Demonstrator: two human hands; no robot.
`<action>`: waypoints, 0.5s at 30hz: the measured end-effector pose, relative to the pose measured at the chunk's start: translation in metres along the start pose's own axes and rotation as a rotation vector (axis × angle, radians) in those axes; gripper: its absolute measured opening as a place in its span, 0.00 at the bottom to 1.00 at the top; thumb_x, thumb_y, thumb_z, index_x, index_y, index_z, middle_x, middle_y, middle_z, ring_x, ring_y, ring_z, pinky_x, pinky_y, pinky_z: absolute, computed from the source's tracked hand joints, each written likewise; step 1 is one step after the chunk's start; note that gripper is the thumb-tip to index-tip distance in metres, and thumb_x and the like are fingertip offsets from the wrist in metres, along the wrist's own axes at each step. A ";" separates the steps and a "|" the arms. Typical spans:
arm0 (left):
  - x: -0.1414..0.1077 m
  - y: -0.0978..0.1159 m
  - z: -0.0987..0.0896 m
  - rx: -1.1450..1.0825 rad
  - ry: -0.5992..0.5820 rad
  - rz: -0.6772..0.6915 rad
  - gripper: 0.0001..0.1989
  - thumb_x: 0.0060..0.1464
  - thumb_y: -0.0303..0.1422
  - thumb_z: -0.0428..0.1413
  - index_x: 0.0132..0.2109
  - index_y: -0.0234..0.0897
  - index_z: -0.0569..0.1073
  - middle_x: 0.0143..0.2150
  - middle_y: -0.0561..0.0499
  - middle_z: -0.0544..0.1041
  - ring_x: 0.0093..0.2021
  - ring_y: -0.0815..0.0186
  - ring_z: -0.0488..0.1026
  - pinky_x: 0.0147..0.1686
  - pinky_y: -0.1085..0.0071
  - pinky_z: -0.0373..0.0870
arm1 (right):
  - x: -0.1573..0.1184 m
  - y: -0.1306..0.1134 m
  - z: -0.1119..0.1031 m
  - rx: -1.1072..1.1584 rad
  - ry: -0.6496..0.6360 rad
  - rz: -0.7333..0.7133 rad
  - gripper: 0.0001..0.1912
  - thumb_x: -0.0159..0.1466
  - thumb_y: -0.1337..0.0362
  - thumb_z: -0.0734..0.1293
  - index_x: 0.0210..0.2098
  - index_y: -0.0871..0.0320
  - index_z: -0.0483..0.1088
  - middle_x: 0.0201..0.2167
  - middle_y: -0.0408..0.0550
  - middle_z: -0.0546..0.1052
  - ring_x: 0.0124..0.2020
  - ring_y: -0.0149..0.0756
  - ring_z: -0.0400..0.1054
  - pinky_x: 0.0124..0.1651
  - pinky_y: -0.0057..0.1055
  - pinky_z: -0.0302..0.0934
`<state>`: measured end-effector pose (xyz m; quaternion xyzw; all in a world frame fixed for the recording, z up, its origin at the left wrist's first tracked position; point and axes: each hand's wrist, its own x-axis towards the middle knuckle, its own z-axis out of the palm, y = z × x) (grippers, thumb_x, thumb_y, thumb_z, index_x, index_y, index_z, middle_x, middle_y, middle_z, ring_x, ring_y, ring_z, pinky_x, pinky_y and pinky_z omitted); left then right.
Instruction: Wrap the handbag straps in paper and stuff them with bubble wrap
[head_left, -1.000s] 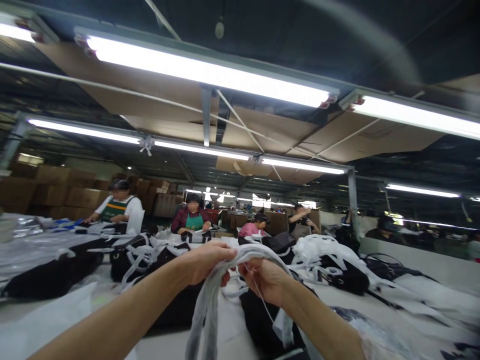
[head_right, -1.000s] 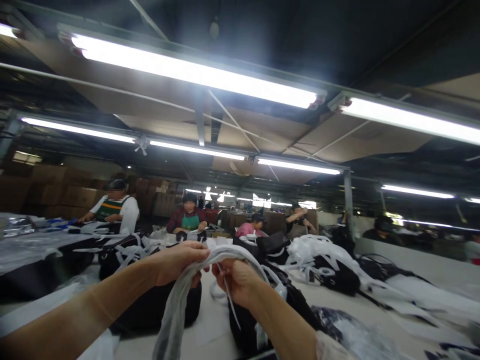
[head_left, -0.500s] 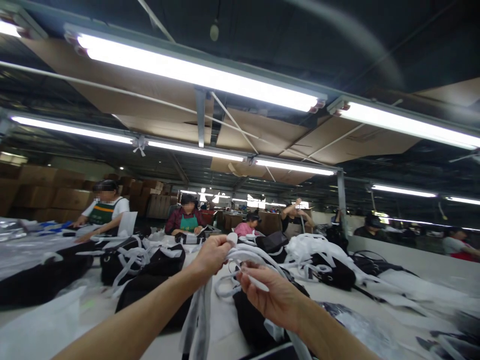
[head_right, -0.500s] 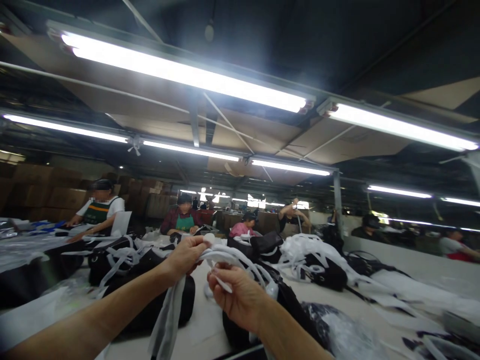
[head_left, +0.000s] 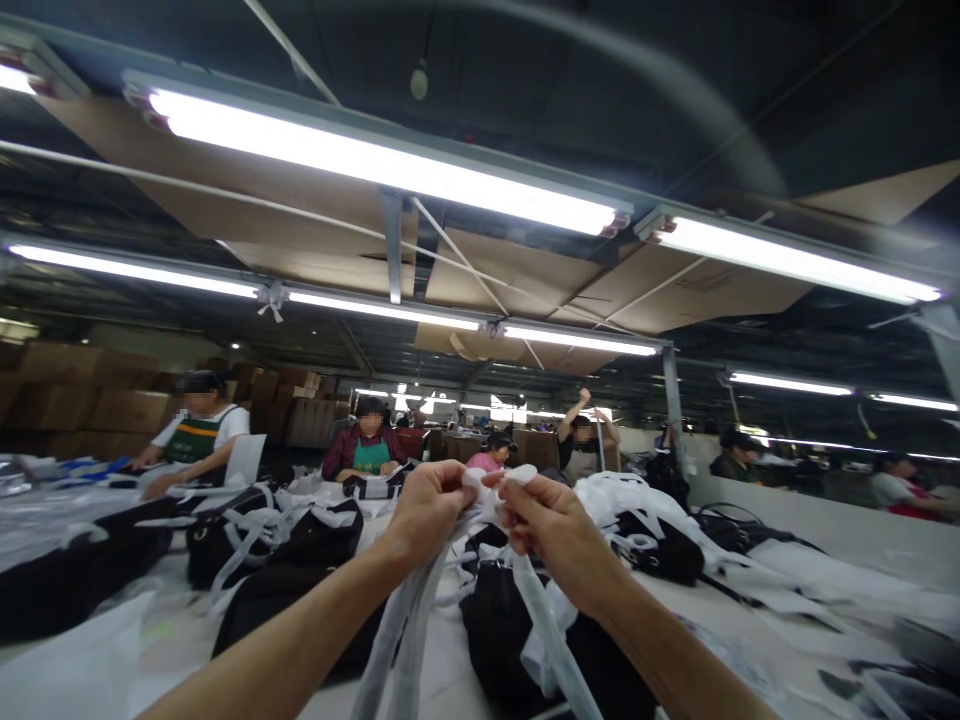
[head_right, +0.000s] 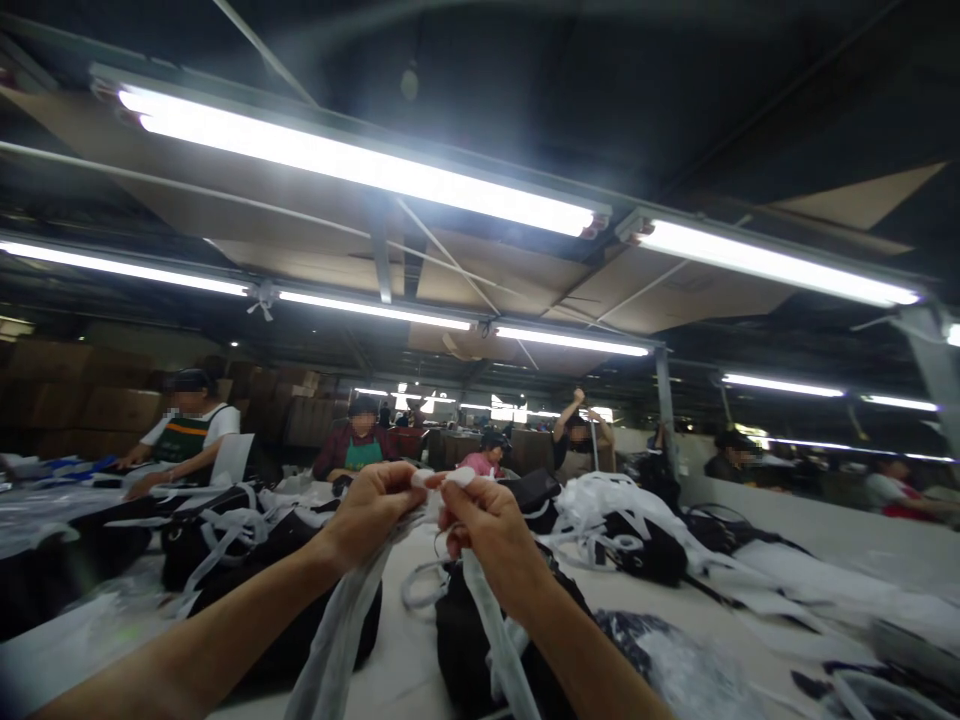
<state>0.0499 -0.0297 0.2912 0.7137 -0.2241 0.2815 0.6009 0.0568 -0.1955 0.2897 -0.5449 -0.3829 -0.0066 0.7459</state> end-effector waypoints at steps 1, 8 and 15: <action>0.000 0.002 0.001 -0.004 0.014 0.010 0.12 0.40 0.39 0.60 0.28 0.33 0.75 0.25 0.54 0.73 0.26 0.69 0.65 0.28 0.74 0.60 | 0.003 -0.003 0.002 0.021 0.013 0.009 0.25 0.48 0.47 0.80 0.36 0.61 0.81 0.18 0.38 0.73 0.16 0.19 0.61 0.17 0.15 0.56; -0.002 0.018 0.005 -0.004 0.086 0.059 0.10 0.43 0.35 0.56 0.29 0.32 0.76 0.26 0.52 0.76 0.26 0.69 0.69 0.28 0.74 0.64 | 0.013 -0.018 0.015 0.049 0.069 0.093 0.28 0.38 0.47 0.83 0.26 0.60 0.74 0.22 0.42 0.77 0.22 0.29 0.73 0.27 0.25 0.72; -0.008 0.015 0.007 0.001 0.183 0.106 0.07 0.44 0.37 0.53 0.28 0.38 0.68 0.21 0.57 0.70 0.20 0.69 0.67 0.20 0.76 0.65 | 0.015 -0.001 0.015 -0.142 -0.016 0.190 0.30 0.44 0.40 0.78 0.28 0.62 0.73 0.22 0.44 0.77 0.18 0.30 0.73 0.24 0.25 0.70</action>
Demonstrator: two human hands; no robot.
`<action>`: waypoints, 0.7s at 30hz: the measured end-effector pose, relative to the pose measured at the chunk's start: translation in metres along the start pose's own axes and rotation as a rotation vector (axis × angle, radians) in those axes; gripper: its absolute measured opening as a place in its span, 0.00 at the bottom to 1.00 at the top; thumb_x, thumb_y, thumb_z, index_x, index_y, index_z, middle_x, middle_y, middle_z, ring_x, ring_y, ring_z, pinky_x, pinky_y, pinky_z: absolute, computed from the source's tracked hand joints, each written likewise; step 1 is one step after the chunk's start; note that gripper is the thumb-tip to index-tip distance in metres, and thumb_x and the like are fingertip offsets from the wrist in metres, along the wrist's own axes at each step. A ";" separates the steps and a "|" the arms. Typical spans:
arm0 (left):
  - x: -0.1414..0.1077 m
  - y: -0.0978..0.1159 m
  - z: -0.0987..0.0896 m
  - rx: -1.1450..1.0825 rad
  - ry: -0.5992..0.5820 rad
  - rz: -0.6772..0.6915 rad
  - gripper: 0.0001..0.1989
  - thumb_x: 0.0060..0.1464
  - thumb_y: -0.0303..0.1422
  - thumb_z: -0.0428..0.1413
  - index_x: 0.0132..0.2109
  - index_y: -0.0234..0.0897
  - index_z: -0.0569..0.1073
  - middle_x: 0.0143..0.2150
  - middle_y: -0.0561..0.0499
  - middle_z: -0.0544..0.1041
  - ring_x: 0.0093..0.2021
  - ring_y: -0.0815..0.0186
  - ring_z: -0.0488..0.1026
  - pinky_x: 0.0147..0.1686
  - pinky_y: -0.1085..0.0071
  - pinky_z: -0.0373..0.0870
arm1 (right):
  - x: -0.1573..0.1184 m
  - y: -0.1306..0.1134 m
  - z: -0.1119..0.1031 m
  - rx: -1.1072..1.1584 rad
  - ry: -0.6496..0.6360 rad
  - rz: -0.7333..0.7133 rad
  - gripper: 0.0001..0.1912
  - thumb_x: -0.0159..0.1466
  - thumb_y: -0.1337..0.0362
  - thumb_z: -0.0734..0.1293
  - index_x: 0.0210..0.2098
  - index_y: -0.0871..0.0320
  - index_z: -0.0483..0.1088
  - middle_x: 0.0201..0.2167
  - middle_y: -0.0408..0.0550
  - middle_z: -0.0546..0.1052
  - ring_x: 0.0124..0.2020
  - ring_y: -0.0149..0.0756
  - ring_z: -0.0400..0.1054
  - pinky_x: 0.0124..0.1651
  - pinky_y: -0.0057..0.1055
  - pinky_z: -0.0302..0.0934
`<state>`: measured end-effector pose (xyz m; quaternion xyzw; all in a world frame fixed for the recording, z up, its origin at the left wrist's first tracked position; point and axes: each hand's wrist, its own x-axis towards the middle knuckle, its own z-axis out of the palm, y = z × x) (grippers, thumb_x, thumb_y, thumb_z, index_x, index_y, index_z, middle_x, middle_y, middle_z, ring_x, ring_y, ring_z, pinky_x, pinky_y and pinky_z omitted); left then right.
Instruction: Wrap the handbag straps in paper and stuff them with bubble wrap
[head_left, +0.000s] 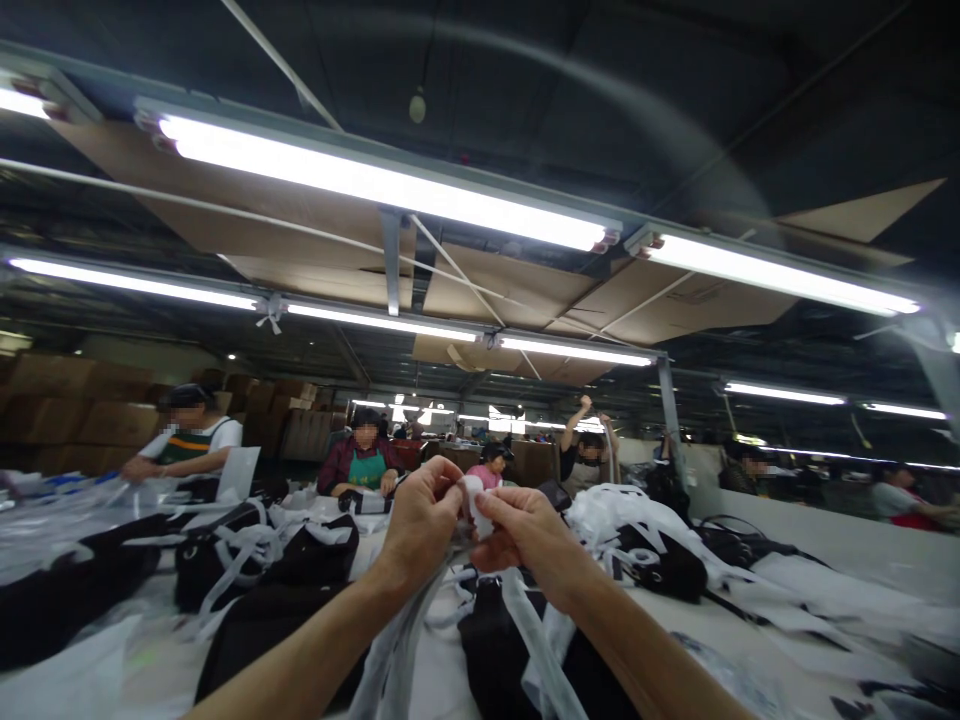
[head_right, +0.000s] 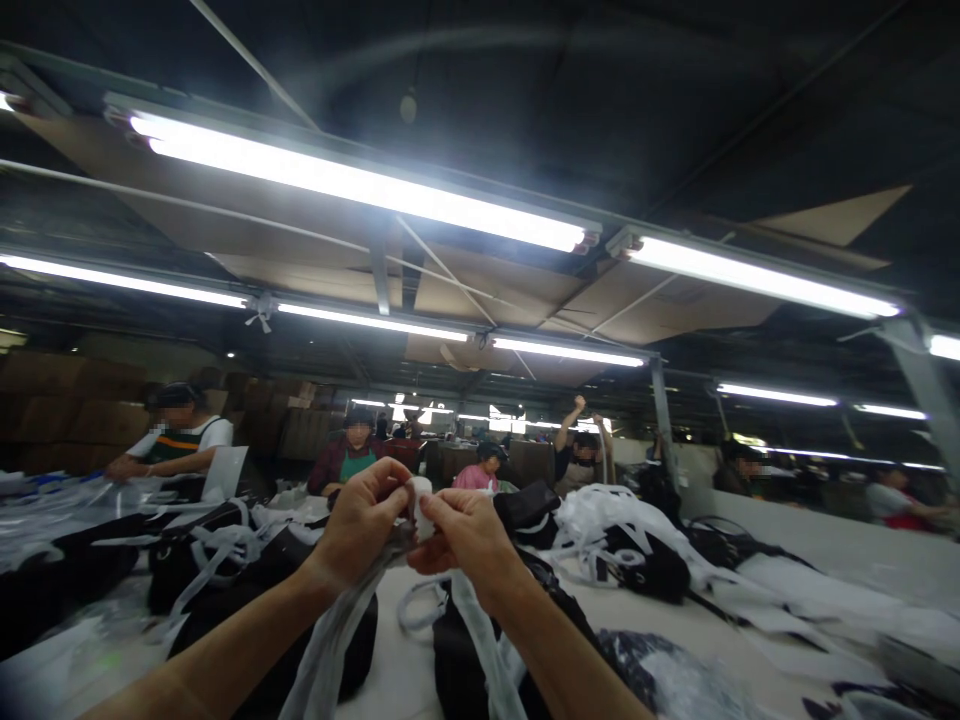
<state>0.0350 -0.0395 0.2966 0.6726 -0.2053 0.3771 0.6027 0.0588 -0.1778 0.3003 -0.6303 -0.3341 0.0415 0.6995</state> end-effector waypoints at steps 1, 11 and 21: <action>-0.001 0.000 0.000 0.001 -0.002 0.004 0.07 0.45 0.37 0.53 0.29 0.38 0.67 0.20 0.57 0.70 0.19 0.69 0.67 0.19 0.76 0.65 | 0.002 0.002 0.000 -0.009 -0.012 0.003 0.29 0.46 0.41 0.78 0.29 0.62 0.73 0.22 0.44 0.77 0.18 0.30 0.73 0.24 0.25 0.69; -0.005 -0.008 -0.014 0.154 -0.009 0.094 0.09 0.54 0.39 0.49 0.31 0.39 0.67 0.22 0.57 0.67 0.21 0.68 0.67 0.21 0.75 0.63 | 0.010 0.007 0.010 0.032 -0.079 0.050 0.30 0.44 0.41 0.79 0.27 0.62 0.72 0.22 0.43 0.76 0.17 0.25 0.68 0.22 0.24 0.67; -0.014 -0.012 -0.026 0.412 0.006 0.276 0.09 0.57 0.33 0.47 0.32 0.40 0.70 0.23 0.56 0.68 0.24 0.68 0.64 0.28 0.73 0.58 | 0.013 0.007 0.021 0.100 -0.070 0.074 0.22 0.43 0.53 0.80 0.27 0.62 0.73 0.20 0.45 0.77 0.20 0.32 0.72 0.27 0.29 0.70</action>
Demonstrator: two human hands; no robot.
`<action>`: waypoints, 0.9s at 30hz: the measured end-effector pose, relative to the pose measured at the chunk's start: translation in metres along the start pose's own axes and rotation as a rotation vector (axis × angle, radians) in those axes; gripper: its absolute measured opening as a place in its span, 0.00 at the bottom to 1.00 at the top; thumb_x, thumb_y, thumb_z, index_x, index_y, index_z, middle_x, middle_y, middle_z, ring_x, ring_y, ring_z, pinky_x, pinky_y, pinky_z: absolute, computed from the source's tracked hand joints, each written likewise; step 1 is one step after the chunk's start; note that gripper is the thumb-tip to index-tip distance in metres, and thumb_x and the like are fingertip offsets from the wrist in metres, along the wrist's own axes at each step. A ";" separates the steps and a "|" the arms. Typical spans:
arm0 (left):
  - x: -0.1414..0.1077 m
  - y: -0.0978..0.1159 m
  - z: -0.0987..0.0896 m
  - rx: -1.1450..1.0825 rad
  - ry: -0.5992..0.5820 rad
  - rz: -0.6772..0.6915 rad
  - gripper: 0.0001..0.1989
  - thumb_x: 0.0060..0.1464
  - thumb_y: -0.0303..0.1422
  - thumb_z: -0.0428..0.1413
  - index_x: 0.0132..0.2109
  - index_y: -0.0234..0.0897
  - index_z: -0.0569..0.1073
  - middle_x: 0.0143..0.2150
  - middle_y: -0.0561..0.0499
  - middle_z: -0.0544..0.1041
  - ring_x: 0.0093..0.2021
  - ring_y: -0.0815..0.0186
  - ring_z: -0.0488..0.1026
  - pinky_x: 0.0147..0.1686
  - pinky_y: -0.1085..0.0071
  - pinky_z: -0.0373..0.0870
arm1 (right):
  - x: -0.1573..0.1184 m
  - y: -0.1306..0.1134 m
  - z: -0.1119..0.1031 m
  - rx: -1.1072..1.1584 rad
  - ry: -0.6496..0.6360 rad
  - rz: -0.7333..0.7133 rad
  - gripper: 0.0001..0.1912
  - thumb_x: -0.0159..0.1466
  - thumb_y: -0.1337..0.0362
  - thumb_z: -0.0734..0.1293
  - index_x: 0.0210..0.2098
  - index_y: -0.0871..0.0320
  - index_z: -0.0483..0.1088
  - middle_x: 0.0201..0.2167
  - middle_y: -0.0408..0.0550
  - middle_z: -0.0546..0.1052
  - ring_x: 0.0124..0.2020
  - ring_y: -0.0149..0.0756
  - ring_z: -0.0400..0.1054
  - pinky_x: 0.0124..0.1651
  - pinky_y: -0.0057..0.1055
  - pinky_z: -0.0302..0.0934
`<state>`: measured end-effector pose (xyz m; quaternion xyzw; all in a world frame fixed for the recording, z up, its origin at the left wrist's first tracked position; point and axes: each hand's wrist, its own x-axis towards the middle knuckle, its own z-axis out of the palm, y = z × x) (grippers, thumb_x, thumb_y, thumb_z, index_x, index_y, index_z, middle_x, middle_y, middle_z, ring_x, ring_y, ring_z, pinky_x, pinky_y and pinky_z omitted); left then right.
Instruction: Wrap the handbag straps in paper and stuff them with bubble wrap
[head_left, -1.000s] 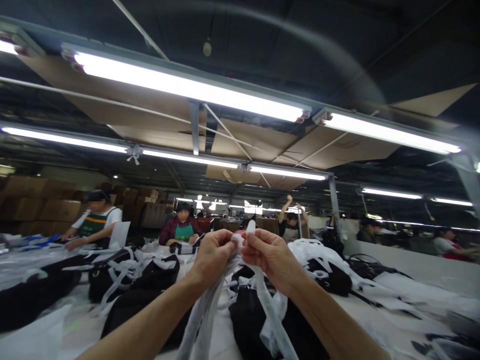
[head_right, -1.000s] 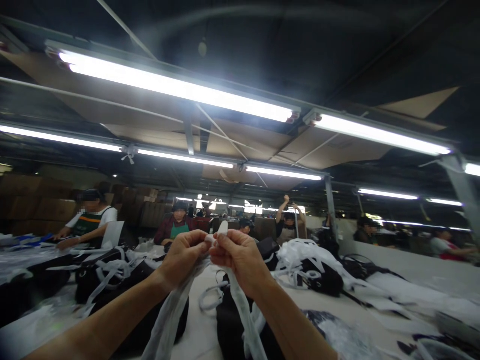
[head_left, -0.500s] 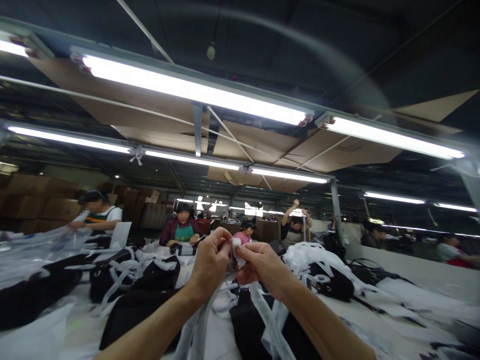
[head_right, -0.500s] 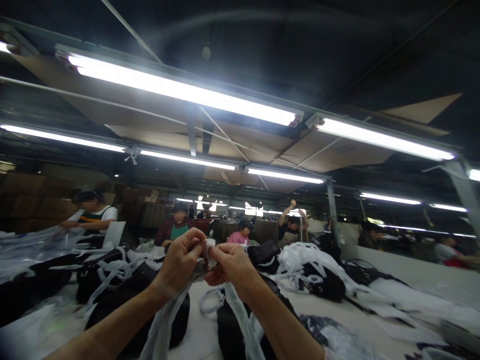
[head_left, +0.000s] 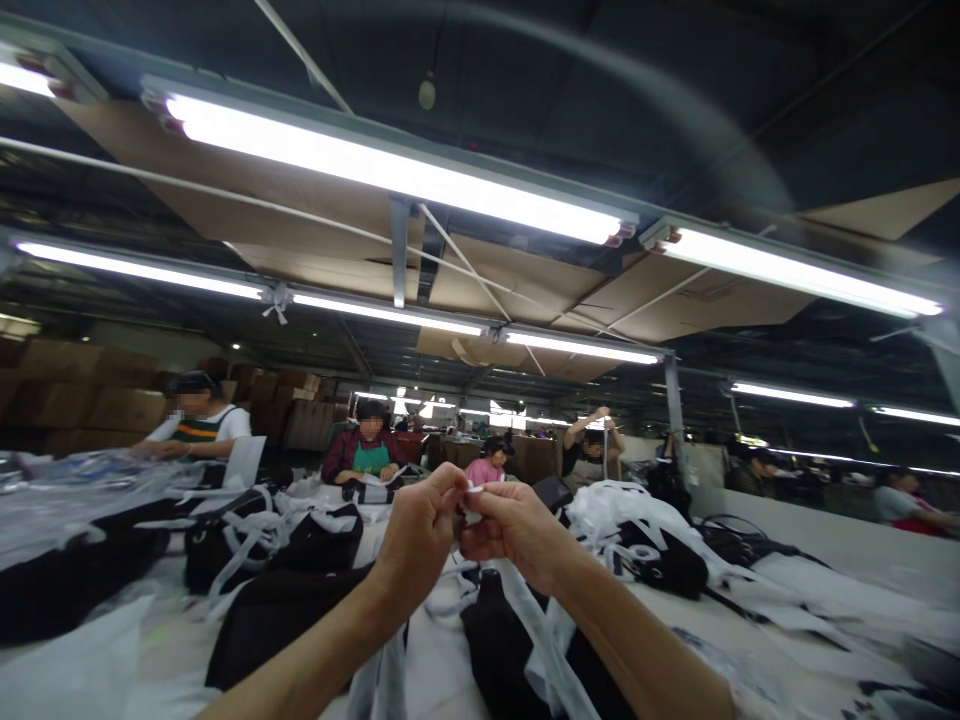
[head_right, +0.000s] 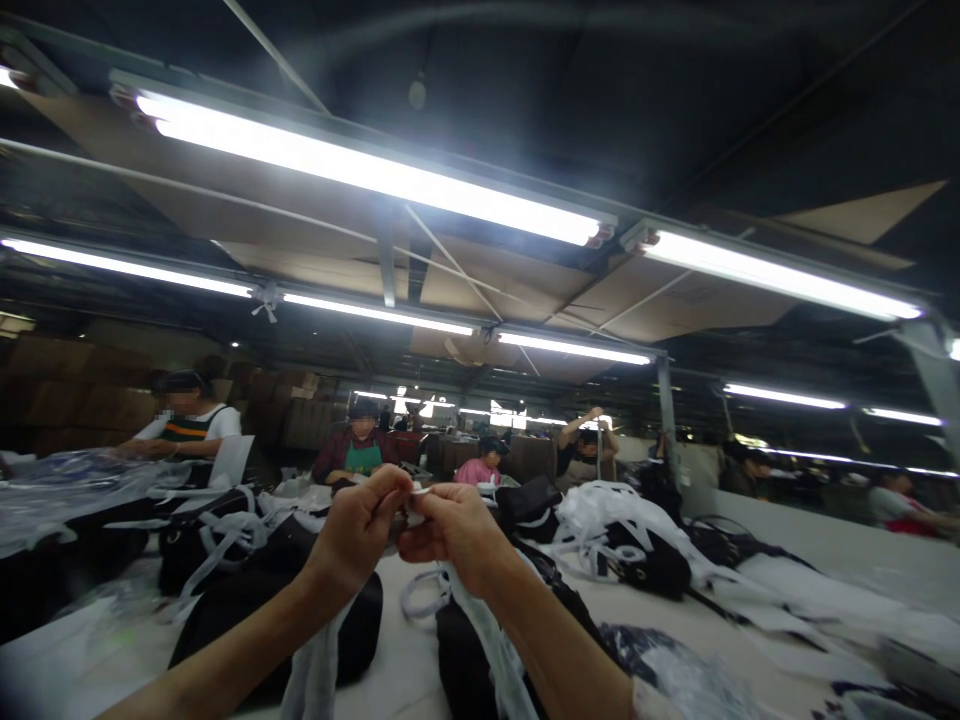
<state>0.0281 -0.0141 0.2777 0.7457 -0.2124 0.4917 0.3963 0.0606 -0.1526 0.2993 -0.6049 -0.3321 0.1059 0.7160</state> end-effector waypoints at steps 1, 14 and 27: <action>0.000 0.000 -0.001 0.013 0.001 0.012 0.09 0.57 0.32 0.47 0.32 0.40 0.70 0.23 0.56 0.69 0.25 0.68 0.65 0.28 0.73 0.58 | 0.001 0.002 0.001 0.008 0.011 -0.022 0.22 0.44 0.52 0.80 0.27 0.62 0.73 0.20 0.45 0.76 0.20 0.32 0.72 0.27 0.29 0.69; 0.010 -0.001 -0.005 0.078 -0.059 0.091 0.11 0.60 0.32 0.46 0.32 0.39 0.70 0.24 0.55 0.70 0.26 0.67 0.66 0.29 0.74 0.58 | 0.005 -0.011 -0.005 -0.105 0.012 -0.128 0.20 0.54 0.49 0.73 0.35 0.57 0.68 0.26 0.44 0.78 0.23 0.34 0.75 0.30 0.32 0.71; 0.035 0.009 -0.015 0.018 -0.207 0.073 0.09 0.58 0.33 0.48 0.31 0.39 0.68 0.25 0.57 0.67 0.27 0.69 0.62 0.29 0.74 0.58 | 0.035 -0.029 -0.011 -0.254 0.090 -0.349 0.13 0.48 0.54 0.74 0.24 0.56 0.72 0.20 0.37 0.70 0.22 0.28 0.59 0.26 0.27 0.52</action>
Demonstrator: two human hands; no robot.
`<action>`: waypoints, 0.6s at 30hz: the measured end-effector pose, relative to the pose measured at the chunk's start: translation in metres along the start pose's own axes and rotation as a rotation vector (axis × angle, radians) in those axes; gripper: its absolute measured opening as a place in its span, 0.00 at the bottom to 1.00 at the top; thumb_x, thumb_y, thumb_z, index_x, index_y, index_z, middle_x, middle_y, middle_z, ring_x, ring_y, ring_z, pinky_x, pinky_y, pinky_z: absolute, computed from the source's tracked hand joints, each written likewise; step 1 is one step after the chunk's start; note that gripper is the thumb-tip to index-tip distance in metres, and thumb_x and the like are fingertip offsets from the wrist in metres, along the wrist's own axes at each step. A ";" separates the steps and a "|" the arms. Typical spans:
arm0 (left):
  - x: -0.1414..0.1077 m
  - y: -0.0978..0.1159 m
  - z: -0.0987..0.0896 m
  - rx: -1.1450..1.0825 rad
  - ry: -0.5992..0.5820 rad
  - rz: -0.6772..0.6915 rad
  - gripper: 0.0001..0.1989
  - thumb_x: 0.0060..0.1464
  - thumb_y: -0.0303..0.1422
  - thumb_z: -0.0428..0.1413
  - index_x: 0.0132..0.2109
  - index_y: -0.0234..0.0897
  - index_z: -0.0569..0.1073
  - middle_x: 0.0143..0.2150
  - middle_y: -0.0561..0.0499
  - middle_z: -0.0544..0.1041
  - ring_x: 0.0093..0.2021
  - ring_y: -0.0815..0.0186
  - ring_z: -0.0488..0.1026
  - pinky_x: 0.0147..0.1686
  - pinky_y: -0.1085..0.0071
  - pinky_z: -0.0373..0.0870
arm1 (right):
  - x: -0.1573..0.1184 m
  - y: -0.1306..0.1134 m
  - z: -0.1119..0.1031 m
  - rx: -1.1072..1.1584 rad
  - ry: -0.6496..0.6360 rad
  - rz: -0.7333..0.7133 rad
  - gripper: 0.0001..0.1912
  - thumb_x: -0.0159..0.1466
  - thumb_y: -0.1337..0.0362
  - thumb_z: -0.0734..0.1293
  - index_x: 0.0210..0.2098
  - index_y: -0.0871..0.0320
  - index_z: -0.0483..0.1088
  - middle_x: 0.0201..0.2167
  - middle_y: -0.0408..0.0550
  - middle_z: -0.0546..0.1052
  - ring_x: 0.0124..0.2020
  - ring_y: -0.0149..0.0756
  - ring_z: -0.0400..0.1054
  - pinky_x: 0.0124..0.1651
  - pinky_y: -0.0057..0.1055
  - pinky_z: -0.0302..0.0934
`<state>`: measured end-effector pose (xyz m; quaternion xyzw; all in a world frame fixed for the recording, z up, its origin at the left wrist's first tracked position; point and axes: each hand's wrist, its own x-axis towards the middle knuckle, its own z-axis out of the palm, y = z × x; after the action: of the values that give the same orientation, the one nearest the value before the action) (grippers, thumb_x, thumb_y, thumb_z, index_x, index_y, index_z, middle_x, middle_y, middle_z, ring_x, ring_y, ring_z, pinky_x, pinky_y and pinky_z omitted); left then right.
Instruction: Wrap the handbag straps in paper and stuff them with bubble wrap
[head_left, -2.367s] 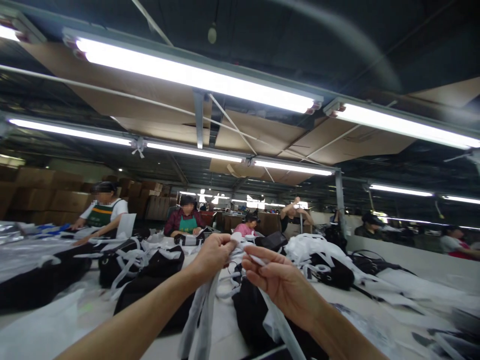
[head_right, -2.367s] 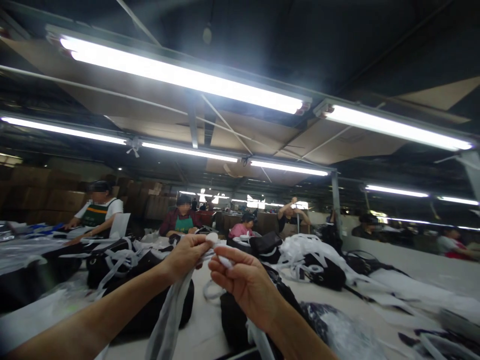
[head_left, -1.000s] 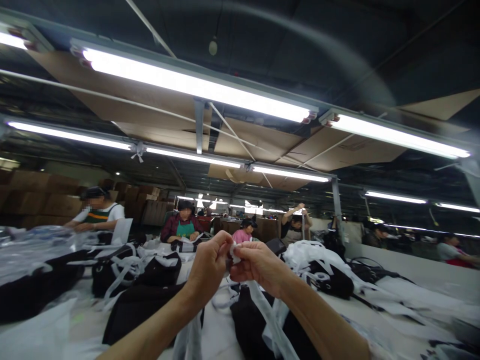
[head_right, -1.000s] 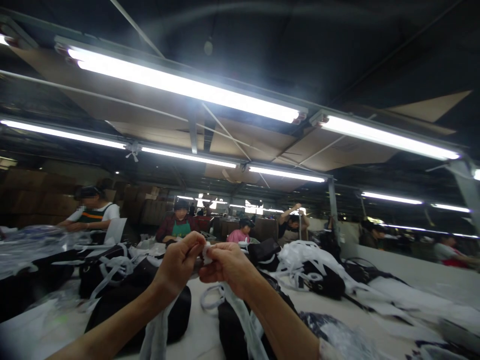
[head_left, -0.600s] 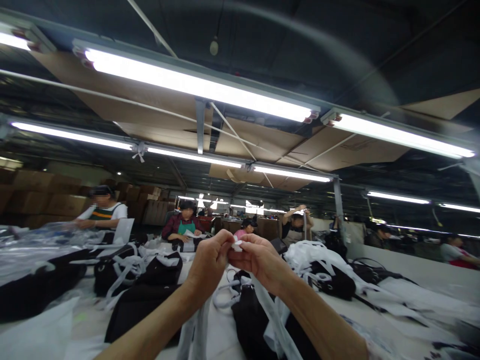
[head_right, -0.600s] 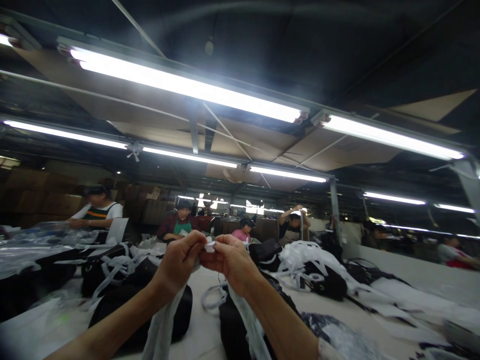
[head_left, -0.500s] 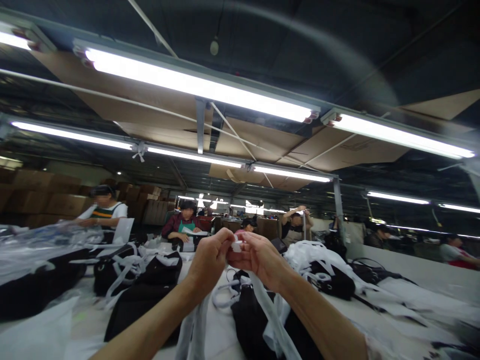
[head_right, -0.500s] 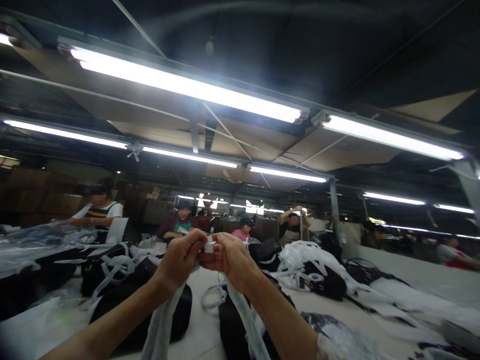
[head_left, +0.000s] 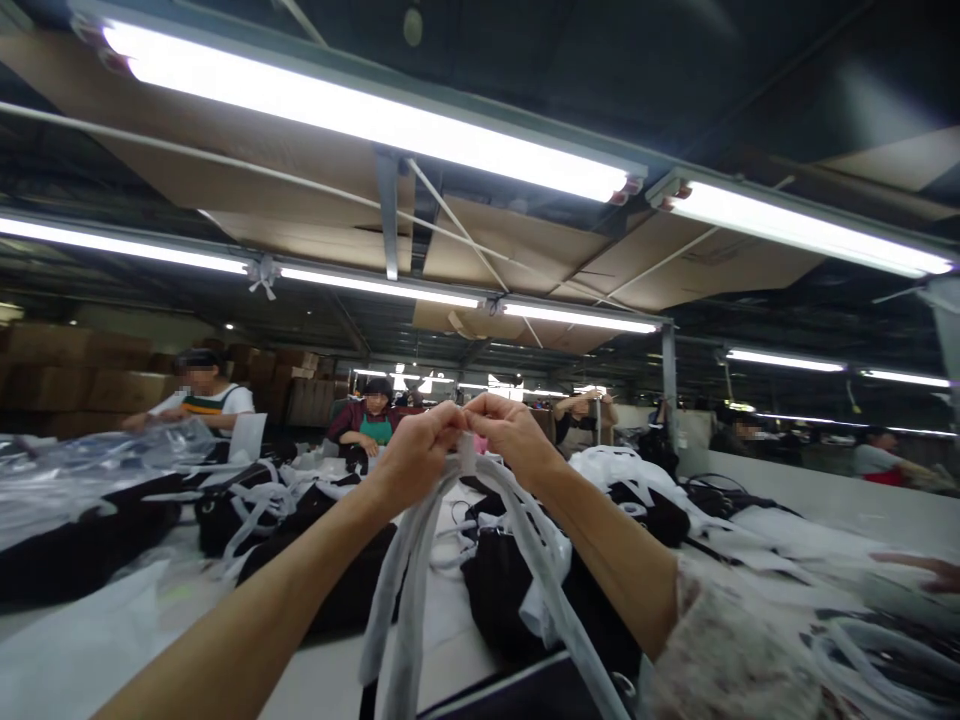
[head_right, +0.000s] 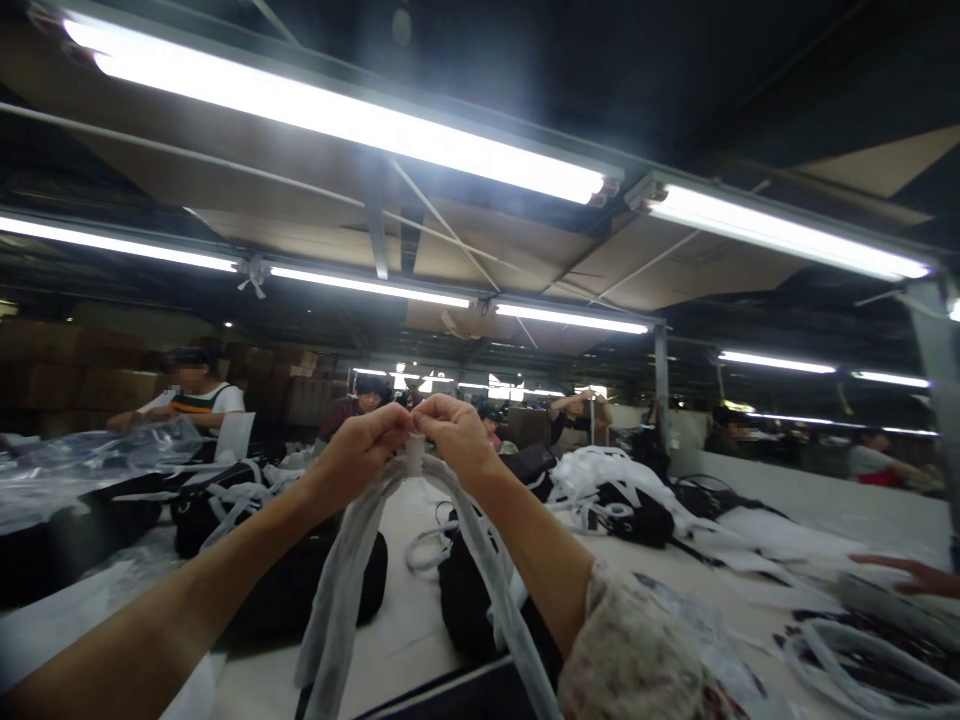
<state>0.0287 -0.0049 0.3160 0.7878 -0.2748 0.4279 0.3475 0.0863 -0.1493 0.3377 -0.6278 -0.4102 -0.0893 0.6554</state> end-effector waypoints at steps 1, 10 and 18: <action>0.001 0.002 -0.001 -0.001 -0.011 0.004 0.08 0.58 0.33 0.49 0.31 0.39 0.68 0.25 0.57 0.67 0.26 0.69 0.62 0.28 0.74 0.58 | 0.000 -0.002 0.000 0.018 -0.022 0.022 0.15 0.48 0.53 0.75 0.24 0.56 0.71 0.20 0.37 0.70 0.22 0.28 0.59 0.25 0.26 0.52; -0.013 -0.003 0.003 0.000 -0.025 0.034 0.07 0.59 0.33 0.48 0.32 0.40 0.65 0.26 0.56 0.70 0.26 0.68 0.64 0.29 0.73 0.57 | -0.006 -0.003 0.008 0.059 -0.048 0.008 0.14 0.45 0.55 0.76 0.20 0.57 0.71 0.16 0.36 0.67 0.21 0.27 0.57 0.26 0.27 0.52; -0.019 0.003 -0.007 -0.061 -0.013 0.010 0.05 0.60 0.34 0.49 0.37 0.39 0.67 0.27 0.57 0.69 0.25 0.70 0.62 0.27 0.75 0.58 | 0.002 -0.005 0.013 0.072 -0.060 -0.020 0.16 0.47 0.52 0.76 0.22 0.57 0.71 0.17 0.37 0.68 0.21 0.27 0.57 0.26 0.27 0.52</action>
<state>0.0143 0.0014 0.3027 0.7782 -0.2942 0.4158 0.3675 0.0787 -0.1374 0.3408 -0.6022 -0.4387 -0.0624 0.6641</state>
